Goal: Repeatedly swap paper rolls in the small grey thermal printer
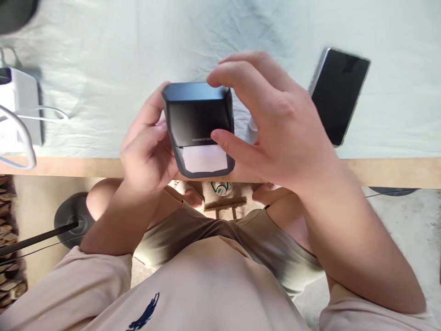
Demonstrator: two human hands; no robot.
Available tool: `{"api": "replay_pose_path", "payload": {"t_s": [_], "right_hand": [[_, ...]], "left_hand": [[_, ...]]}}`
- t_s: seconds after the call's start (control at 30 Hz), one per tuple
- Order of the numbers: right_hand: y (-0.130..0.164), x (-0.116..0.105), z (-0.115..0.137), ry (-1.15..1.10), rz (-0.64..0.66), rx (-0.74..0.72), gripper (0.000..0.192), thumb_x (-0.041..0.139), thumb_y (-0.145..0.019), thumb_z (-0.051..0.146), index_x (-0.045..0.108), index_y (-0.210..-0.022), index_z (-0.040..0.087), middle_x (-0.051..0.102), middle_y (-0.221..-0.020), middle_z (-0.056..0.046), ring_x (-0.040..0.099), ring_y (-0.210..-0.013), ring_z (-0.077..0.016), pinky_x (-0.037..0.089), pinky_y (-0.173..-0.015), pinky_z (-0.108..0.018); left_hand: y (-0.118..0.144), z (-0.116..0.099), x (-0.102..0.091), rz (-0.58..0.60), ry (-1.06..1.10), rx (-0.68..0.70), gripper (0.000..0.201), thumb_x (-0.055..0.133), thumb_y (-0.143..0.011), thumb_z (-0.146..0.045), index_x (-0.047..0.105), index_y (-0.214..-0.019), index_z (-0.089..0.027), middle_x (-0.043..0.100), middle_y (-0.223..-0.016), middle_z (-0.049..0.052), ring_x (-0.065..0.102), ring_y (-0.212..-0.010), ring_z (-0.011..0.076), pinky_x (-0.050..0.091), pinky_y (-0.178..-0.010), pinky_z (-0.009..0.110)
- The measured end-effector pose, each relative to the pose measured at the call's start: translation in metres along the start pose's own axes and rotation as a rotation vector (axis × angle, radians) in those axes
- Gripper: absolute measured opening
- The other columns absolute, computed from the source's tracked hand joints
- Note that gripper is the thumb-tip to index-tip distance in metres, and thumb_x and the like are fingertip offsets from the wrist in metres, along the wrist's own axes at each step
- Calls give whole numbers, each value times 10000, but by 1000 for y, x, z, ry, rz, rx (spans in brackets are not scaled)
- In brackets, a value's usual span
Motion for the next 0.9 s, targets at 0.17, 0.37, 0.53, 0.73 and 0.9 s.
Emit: {"api": "replay_pose_path", "payload": {"t_s": [0.17, 0.37, 0.53, 0.73, 0.9], "right_hand": [[1, 4, 3, 0, 39, -31, 470, 693, -1092, 357, 622, -1555, 318, 708, -1593, -36, 723, -1518, -206, 710, -1197, -393], [0, 9, 3, -58, 50, 5, 568, 741, -984, 236, 636, -1537, 313, 700, -1627, -34, 713, -1557, -244, 732, -1166, -416], [3, 8, 3, -27, 63, 12, 566, 716, -1044, 309, 609, -1599, 315, 653, -1696, -43, 675, -1616, -255, 740, -1169, -417], [6, 8, 1, -32, 50, -21, 648, 766, -1034, 343, 597, -1656, 268, 637, -1716, -81, 672, -1622, -282, 762, -1105, -410], [3, 7, 4, 50, 3, -16, 641, 805, -989, 390, 638, -1600, 296, 672, -1648, -55, 734, -1483, -285, 740, -983, -376]], "left_hand": [[-5, 4, -13, -13, -29, 57, 503, 678, -891, -160, 772, -1371, -279, 757, -1061, 15, 731, -907, 175, 598, -782, 264], [-20, 13, -27, 134, 20, 32, 509, 834, -833, -186, 849, -1308, -367, 830, -1039, -41, 593, -708, 123, 505, -569, 262], [-18, 8, -27, 145, -28, 1, 531, 911, -845, -234, 836, -1346, -393, 844, -1085, -55, 577, -760, 167, 542, -661, 364], [-21, 8, -24, 268, 53, -30, 542, 976, -828, -242, 836, -1334, -375, 848, -1032, -73, 640, -838, 163, 581, -692, 323], [-20, 8, -22, 226, 20, -24, 455, 847, -897, -227, 825, -1343, -316, 807, -992, -33, 661, -735, 133, 548, -630, 293]]}}
Point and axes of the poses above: each hand's wrist, its own y-axis away from the middle knuckle, its own x-axis out of the palm, z = x × y, the point moved 5 cm from there along -y, towards the middle knuckle
